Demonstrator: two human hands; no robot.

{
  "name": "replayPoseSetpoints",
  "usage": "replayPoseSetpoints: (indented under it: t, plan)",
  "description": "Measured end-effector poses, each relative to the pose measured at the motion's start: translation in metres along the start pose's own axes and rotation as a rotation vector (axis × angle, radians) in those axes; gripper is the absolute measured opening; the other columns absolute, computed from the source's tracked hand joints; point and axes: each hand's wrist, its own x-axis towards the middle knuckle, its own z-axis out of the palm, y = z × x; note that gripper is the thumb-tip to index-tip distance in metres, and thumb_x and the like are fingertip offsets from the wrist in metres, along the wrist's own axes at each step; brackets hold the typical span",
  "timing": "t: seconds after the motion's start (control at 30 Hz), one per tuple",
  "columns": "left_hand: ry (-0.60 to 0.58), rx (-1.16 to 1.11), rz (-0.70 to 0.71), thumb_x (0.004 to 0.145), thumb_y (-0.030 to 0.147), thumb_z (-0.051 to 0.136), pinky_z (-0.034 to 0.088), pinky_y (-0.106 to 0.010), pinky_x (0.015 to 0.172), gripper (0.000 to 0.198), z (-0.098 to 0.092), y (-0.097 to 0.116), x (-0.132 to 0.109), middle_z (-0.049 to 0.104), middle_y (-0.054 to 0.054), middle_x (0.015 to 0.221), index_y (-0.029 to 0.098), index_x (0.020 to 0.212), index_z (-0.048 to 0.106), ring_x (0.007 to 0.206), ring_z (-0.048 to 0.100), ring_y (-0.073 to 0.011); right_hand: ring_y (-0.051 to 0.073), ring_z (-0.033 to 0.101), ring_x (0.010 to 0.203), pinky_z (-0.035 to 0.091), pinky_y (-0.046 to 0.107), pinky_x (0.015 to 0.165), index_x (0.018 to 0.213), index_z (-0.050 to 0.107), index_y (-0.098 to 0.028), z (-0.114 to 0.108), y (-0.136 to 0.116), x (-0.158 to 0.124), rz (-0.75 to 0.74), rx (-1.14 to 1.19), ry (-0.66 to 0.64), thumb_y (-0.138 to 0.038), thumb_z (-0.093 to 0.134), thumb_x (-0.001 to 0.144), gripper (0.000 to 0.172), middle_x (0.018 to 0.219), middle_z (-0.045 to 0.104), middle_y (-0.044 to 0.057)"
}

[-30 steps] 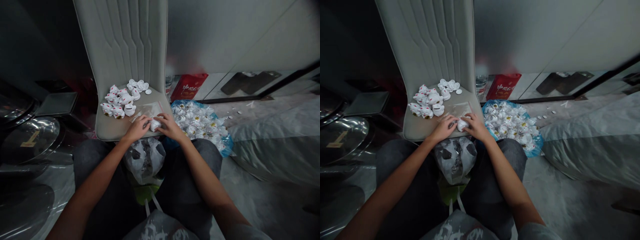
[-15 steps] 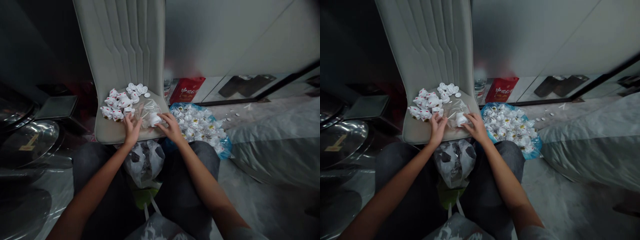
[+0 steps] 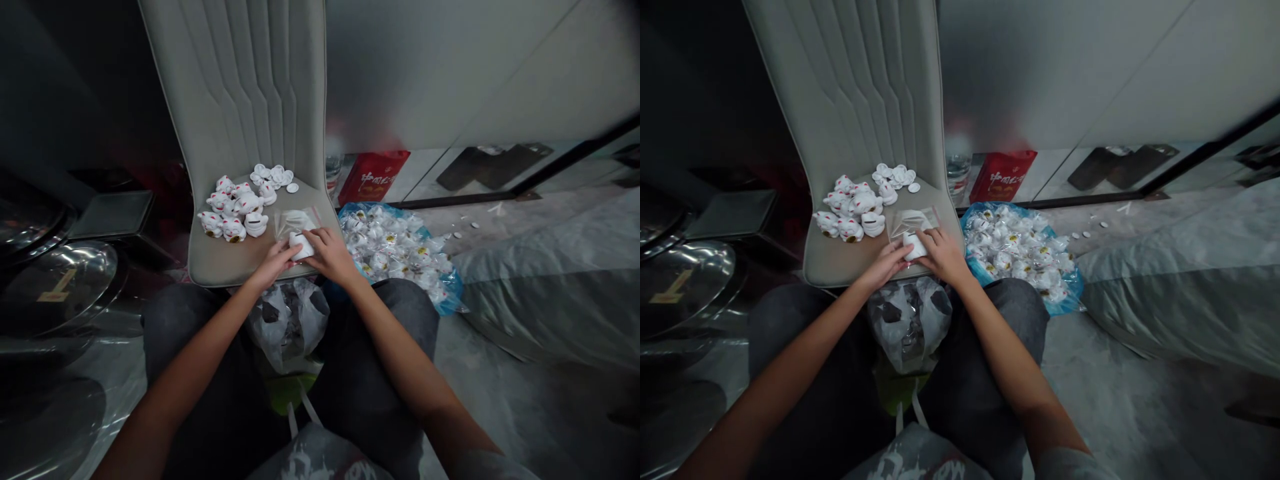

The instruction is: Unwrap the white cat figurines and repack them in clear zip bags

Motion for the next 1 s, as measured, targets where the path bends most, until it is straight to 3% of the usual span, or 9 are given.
replayPoseSetpoints:
  t: [0.13, 0.37, 0.5, 0.63, 0.83, 1.0]
  plan:
    - [-0.051, -0.068, -0.043, 0.076, 0.027, 0.079, 0.056, -0.032, 0.085, 0.038, 0.001, 0.000, -0.001, 0.073, -0.008, 0.111, 0.018, 0.111, 0.067, 0.092, 0.071, -0.0175, 0.034, 0.052, 0.118, 0.046, 0.051, 0.099, 0.148, 0.044, -0.020, 0.001, 0.003, 0.000, -0.011, 0.056, -0.002, -0.037, 0.060, 0.092, 0.061, 0.129, 0.056, 0.018]
    - [-0.061, -0.131, -0.124, 0.077, 0.027, 0.080, 0.058, -0.044, 0.090, 0.034, 0.000, 0.002, -0.002, 0.074, -0.009, 0.102, 0.014, 0.105, 0.065, 0.079, 0.073, -0.0180, 0.031, 0.056, 0.121, 0.048, 0.049, 0.101, 0.150, 0.044, -0.024, 0.006, 0.005, -0.002, 0.040, 0.166, 0.053, -0.033, 0.060, 0.092, 0.061, 0.133, 0.056, 0.016]
    - [-0.064, -0.174, -0.143, 0.077, 0.025, 0.080, 0.058, -0.043, 0.093, 0.035, 0.000, 0.002, -0.002, 0.074, -0.009, 0.102, 0.016, 0.107, 0.066, 0.083, 0.073, -0.0193, 0.031, 0.057, 0.119, 0.049, 0.049, 0.100, 0.147, 0.048, -0.025, 0.008, 0.005, -0.003, 0.062, 0.142, 0.055, -0.033, 0.060, 0.092, 0.056, 0.134, 0.057, 0.015]
    - [-0.082, -0.203, -0.170, 0.081, 0.022, 0.074, 0.055, -0.044, 0.099, 0.027, 0.000, 0.004, -0.001, 0.074, -0.010, 0.106, 0.016, 0.107, 0.067, 0.090, 0.074, -0.0212, 0.028, 0.059, 0.113, 0.050, 0.047, 0.096, 0.138, 0.057, -0.024, 0.009, 0.006, -0.003, 0.077, 0.133, 0.114, -0.033, 0.058, 0.094, 0.045, 0.144, 0.048, 0.016]
    - [-0.095, -0.213, -0.189, 0.083, 0.016, 0.071, 0.054, -0.043, 0.101, 0.018, 0.001, 0.009, -0.002, 0.074, -0.009, 0.105, 0.016, 0.101, 0.070, 0.094, 0.073, -0.0210, 0.027, 0.060, 0.106, 0.050, 0.044, 0.094, 0.125, 0.065, -0.024, 0.010, 0.006, -0.002, 0.077, 0.149, 0.134, -0.036, 0.058, 0.095, 0.034, 0.112, 0.065, 0.011]
    - [-0.108, -0.167, -0.179, 0.081, 0.014, 0.073, 0.053, -0.042, 0.102, 0.019, 0.000, 0.005, -0.002, 0.075, -0.008, 0.101, 0.015, 0.100, 0.070, 0.090, 0.073, -0.0183, 0.031, 0.055, 0.115, 0.047, 0.047, 0.098, 0.137, 0.055, -0.020, 0.008, 0.003, 0.000, 0.030, 0.104, 0.112, -0.037, 0.063, 0.091, 0.050, 0.122, 0.060, 0.015]
